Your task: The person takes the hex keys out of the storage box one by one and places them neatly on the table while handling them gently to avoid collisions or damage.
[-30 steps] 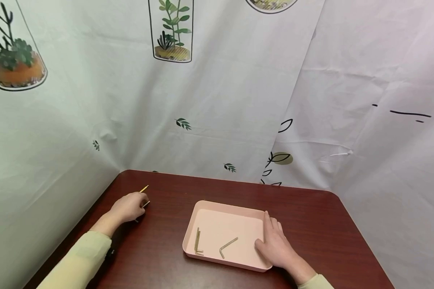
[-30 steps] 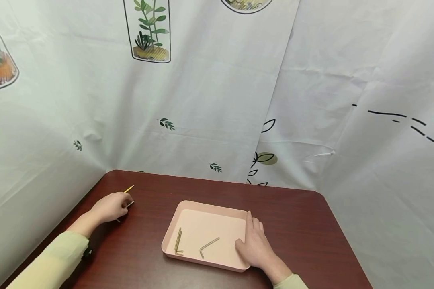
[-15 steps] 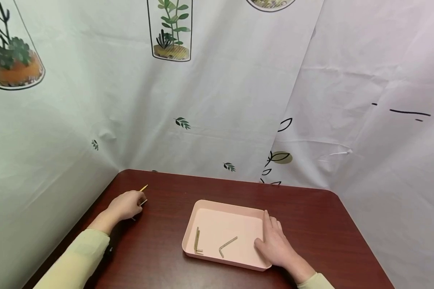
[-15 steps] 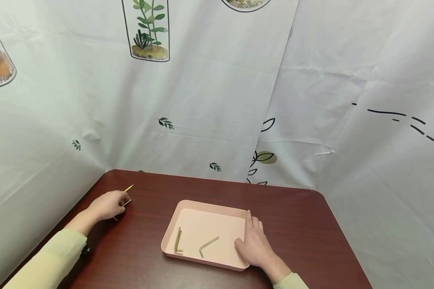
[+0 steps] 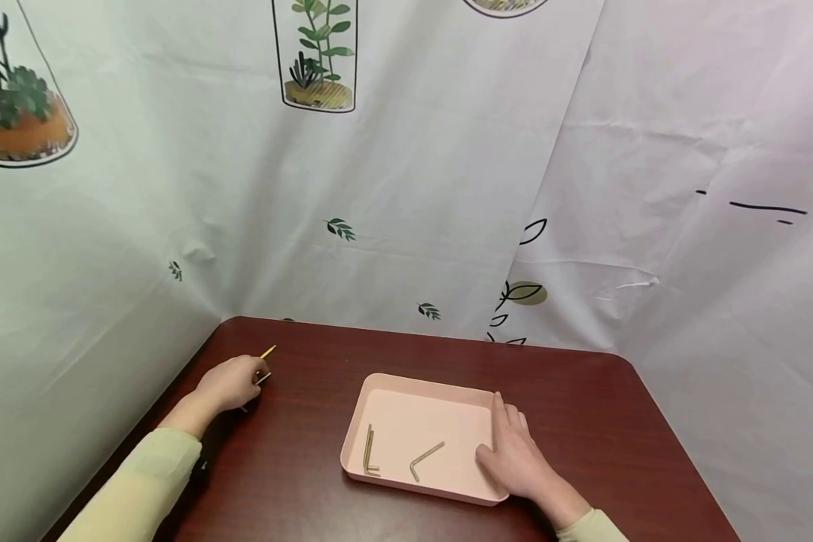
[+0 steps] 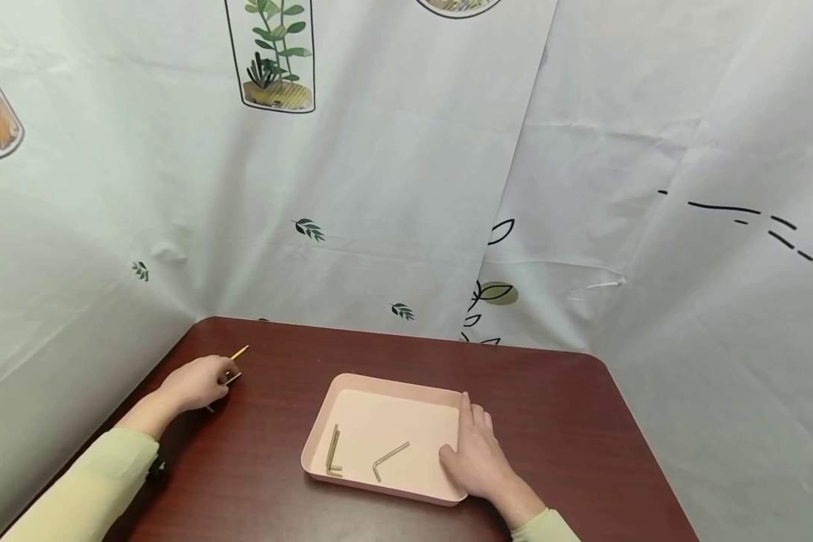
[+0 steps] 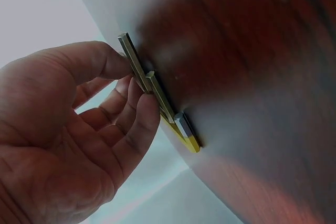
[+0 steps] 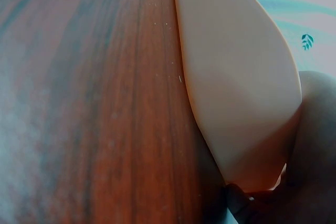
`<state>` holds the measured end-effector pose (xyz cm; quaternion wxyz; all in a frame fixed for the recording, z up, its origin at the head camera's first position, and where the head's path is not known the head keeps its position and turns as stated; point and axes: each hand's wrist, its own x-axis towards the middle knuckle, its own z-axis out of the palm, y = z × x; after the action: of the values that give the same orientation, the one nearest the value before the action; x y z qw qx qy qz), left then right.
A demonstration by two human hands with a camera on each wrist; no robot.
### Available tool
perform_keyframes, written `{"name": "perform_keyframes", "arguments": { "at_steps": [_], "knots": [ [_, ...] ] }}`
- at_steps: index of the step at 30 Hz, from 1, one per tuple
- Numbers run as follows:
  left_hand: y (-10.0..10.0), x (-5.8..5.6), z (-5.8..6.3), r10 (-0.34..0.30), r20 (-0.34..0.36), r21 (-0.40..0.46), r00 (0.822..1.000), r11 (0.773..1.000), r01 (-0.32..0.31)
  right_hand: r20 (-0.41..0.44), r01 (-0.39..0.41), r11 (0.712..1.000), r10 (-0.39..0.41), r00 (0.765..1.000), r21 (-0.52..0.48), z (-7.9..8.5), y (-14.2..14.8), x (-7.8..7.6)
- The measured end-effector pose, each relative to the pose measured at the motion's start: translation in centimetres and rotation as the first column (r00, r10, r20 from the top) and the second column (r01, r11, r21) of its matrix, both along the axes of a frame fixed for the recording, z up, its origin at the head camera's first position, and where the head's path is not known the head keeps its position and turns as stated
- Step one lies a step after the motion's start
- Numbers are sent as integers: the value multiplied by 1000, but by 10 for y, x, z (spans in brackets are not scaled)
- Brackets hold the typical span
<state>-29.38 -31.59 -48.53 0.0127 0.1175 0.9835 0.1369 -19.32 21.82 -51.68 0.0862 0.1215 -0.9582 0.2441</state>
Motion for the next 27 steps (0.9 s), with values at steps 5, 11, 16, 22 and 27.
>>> {"name": "perform_keyframes", "arguments": {
  "at_steps": [5, 11, 16, 22, 27],
  "knots": [
    [0, 1, 1, -4, -7, -8, 1000, 1000, 3, 2, -1, 1000, 1, 1000, -2, 1, 0, 0],
    [1, 1, 1, -9, -20, -27, 1000, 1000, 8, 13, -1, 1000, 1, 1000, 0, 1, 0, 0],
    [1, 1, 1, -3, -22, -35, 1000, 999, 2, 20, 4, 1000, -4, 1000, -1, 2, 0, 1],
    [3, 2, 1, -4, -37, -48, 999, 999, 2, 29, 7, 1000, -7, 1000, -3, 1, 0, 1],
    [4, 4, 2, 4, -39, -56, 999, 998, -6, 30, 4, 1000, -4, 1000, -4, 1, 1, 1]
  ]
}}
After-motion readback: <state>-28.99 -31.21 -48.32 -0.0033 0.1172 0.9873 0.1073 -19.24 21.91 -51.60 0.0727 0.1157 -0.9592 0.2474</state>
